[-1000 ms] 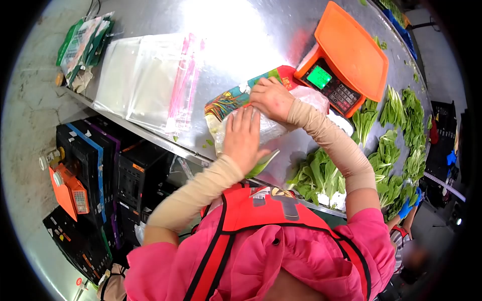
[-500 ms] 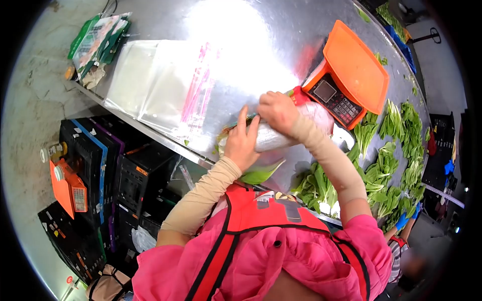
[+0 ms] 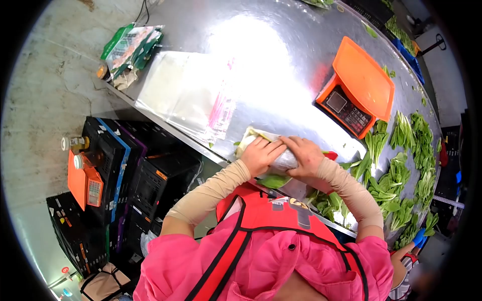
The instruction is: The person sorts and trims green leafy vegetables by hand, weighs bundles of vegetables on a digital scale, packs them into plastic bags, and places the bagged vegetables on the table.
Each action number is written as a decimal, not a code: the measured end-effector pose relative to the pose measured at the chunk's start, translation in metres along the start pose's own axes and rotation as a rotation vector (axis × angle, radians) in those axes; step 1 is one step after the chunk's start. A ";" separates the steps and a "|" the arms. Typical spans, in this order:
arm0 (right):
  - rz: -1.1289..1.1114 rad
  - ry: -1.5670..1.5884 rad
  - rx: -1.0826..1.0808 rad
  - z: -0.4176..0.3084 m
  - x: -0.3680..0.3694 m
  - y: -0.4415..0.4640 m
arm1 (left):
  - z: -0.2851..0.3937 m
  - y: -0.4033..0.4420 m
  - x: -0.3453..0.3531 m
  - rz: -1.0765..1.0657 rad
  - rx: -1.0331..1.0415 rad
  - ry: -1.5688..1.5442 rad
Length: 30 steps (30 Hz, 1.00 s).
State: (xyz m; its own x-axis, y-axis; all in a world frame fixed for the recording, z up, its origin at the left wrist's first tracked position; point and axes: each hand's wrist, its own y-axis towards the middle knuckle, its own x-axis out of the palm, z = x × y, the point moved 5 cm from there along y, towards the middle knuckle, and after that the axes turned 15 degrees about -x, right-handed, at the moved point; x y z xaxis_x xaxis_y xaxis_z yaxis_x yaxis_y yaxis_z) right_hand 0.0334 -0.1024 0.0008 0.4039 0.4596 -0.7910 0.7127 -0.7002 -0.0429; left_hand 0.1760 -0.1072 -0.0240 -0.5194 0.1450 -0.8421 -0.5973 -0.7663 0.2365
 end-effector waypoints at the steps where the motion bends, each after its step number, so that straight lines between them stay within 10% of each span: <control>1: 0.005 -0.006 -0.002 0.001 -0.009 -0.001 | 0.002 0.011 -0.009 0.005 0.006 0.005; 5: 0.208 -0.070 0.103 0.000 -0.059 0.003 | -0.006 0.028 -0.058 0.121 -0.017 -0.072; 11: 0.251 -0.382 0.252 0.039 -0.011 0.004 | -0.159 0.006 -0.069 0.351 -0.732 0.393; 14: 0.259 -0.351 0.293 0.033 -0.007 0.002 | -0.189 0.003 -0.052 0.025 -0.921 0.470; 21: 0.202 -0.377 0.344 0.021 -0.010 0.003 | -0.208 -0.005 -0.056 0.258 -0.848 0.465; 28: 0.216 -0.254 0.259 0.047 -0.007 -0.011 | -0.310 -0.039 -0.117 0.590 -0.938 -1.382; 30: 0.249 -0.273 0.242 0.051 -0.007 -0.013 | -0.341 -0.048 -0.154 0.601 -0.932 -1.377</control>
State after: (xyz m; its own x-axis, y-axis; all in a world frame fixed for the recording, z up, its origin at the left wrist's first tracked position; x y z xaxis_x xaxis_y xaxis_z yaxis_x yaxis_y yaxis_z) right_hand -0.0085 -0.1247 -0.0242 0.3567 0.1221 -0.9262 0.4446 -0.8941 0.0533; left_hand 0.4931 -0.3063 -0.0706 -0.8989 -0.2680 0.3465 0.1110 -0.9046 -0.4117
